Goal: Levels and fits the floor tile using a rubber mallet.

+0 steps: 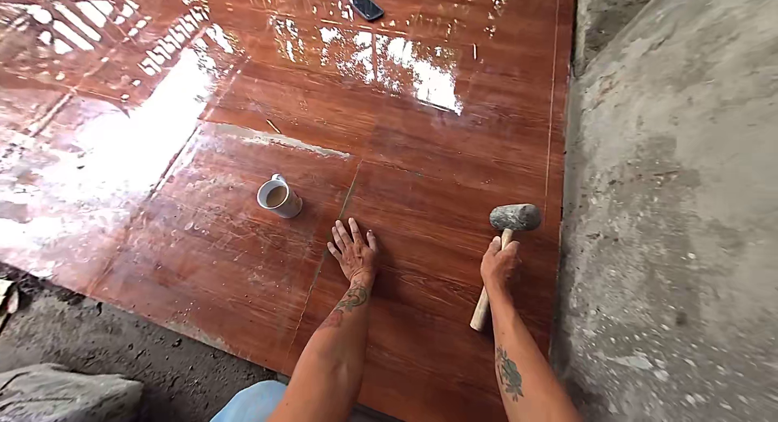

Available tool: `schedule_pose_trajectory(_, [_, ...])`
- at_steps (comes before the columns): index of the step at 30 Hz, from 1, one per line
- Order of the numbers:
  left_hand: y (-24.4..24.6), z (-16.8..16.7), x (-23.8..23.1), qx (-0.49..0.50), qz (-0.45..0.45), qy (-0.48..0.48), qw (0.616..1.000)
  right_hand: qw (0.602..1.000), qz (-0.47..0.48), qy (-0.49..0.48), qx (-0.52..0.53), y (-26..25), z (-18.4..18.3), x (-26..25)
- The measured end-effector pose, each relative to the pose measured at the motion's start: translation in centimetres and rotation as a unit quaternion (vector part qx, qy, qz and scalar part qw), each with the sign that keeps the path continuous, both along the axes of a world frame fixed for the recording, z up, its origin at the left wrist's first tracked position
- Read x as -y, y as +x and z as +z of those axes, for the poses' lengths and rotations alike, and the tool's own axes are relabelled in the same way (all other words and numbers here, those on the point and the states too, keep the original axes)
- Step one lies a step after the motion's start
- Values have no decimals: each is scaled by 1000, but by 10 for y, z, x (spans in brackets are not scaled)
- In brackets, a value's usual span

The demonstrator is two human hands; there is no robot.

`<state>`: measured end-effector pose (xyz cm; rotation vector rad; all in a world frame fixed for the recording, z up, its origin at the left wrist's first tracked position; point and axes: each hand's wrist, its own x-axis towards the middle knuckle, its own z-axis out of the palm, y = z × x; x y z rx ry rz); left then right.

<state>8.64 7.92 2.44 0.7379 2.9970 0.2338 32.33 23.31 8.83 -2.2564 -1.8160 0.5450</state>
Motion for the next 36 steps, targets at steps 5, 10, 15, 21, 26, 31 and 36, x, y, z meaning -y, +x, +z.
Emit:
schedule_pose_trajectory(5, [2, 5, -2, 4, -10, 7, 1000, 999, -21, -15, -20, 0, 1, -7])
schedule_pose_trajectory(10, [1, 0, -2, 9, -1, -24, 1000, 1000, -19, -15, -18, 4, -7, -7])
schedule_pose_trajectory(15, [-2, 0, 0, 6, 0, -23, 1000, 999, -12, -32, -7, 5, -1, 0])
schedule_pose_trajectory(21, [-3, -5, 4, 3, -31, 16, 999, 999, -11, -36, -22, 10, -1, 9])
schedule_pose_trajectory(26, [-8, -7, 3, 3, -43, 13, 999, 999, 18, -17, -29, -3, 2, 1])
schedule_pose_trajectory(31, [-7, -7, 2, 6, -28, -3, 1000, 999, 8, -15, -32, -11, 5, -2])
schedule_pose_trajectory(36, [-7, -7, 0, -3, -21, -14, 1000, 996, -11, 8, -90, -20, 3, -7])
